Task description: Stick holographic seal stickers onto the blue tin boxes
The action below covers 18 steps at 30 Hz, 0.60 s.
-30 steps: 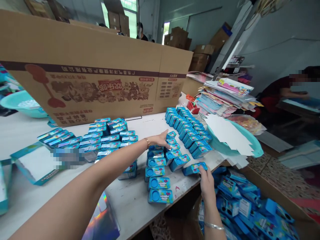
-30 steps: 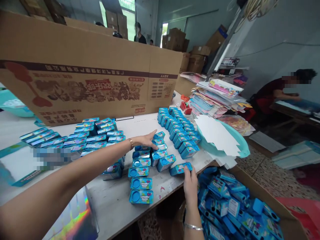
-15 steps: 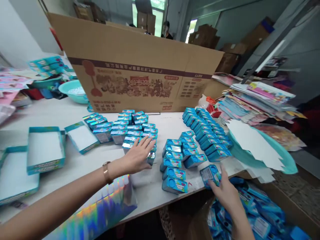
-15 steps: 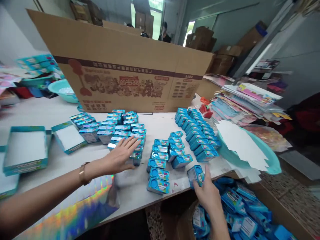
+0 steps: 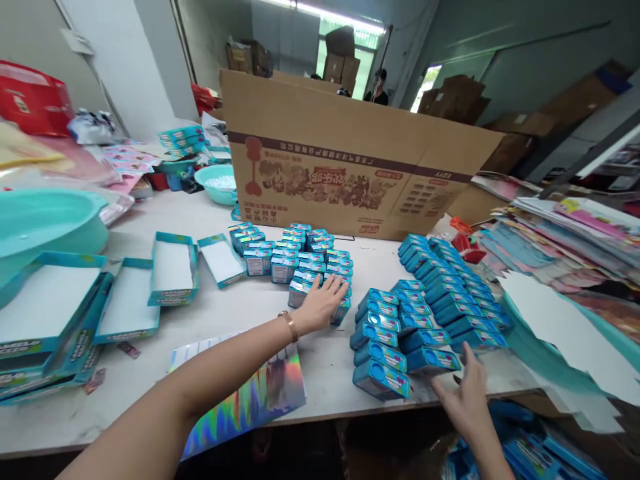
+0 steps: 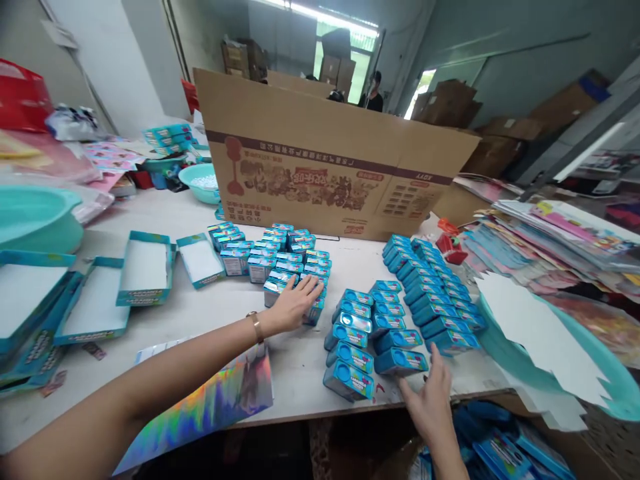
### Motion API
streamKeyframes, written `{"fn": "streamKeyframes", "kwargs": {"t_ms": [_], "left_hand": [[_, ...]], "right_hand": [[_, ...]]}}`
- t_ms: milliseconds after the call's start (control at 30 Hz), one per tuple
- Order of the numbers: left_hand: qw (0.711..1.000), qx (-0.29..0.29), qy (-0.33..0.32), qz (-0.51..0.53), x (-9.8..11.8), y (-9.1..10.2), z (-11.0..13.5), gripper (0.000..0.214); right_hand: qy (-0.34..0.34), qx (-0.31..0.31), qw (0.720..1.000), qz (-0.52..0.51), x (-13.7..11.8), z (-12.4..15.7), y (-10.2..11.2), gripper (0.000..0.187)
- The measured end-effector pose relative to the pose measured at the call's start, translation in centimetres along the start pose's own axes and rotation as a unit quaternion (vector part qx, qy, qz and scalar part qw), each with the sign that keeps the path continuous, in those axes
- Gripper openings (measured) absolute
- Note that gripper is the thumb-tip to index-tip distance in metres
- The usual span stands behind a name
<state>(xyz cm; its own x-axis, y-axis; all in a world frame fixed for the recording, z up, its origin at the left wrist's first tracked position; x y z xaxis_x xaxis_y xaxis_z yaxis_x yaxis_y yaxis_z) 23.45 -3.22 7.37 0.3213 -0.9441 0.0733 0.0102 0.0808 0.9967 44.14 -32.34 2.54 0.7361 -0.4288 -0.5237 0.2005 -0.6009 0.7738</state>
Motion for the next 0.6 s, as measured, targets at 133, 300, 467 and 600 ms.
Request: {"fn": "streamKeyframes", "kwargs": {"t_ms": [133, 300, 467, 600], "left_hand": [[0.999, 0.026, 0.021, 0.0, -0.2, 0.3, -2.6, 0.081], [0.993, 0.059, 0.096, 0.021, -0.8, 0.8, -7.2, 0.063], [0.988, 0.067, 0.129, 0.049, -2.0, 1.6, -10.2, 0.059], [0.99, 0.08, 0.083, 0.081, -0.2, 2.1, -10.2, 0.072]], "right_hand": [[-0.016, 0.146, 0.989, -0.016, -3.8, 2.2, 0.7, 0.087], [-0.055, 0.209, 0.961, -0.171, -6.9, 6.9, -1.8, 0.075], [-0.067, 0.044, 0.98, -0.184, -6.8, 10.4, -6.6, 0.097], [-0.142, -0.004, 0.98, -0.141, -7.3, 10.4, -8.1, 0.106]]}}
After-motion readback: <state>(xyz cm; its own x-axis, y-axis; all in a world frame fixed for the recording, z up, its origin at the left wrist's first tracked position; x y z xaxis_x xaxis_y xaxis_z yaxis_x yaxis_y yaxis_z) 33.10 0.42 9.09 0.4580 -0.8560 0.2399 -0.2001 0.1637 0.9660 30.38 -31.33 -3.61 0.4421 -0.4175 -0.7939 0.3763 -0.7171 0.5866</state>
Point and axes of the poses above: each hand's wrist, its own z-axis away from the middle knuckle, its own y-axis out of the back of the hand, x = y × z, the point moved 3 cm from there along -z, towards the middle knuckle, and after that the axes turned 6 degrees about -x, right-handed, at the moved point
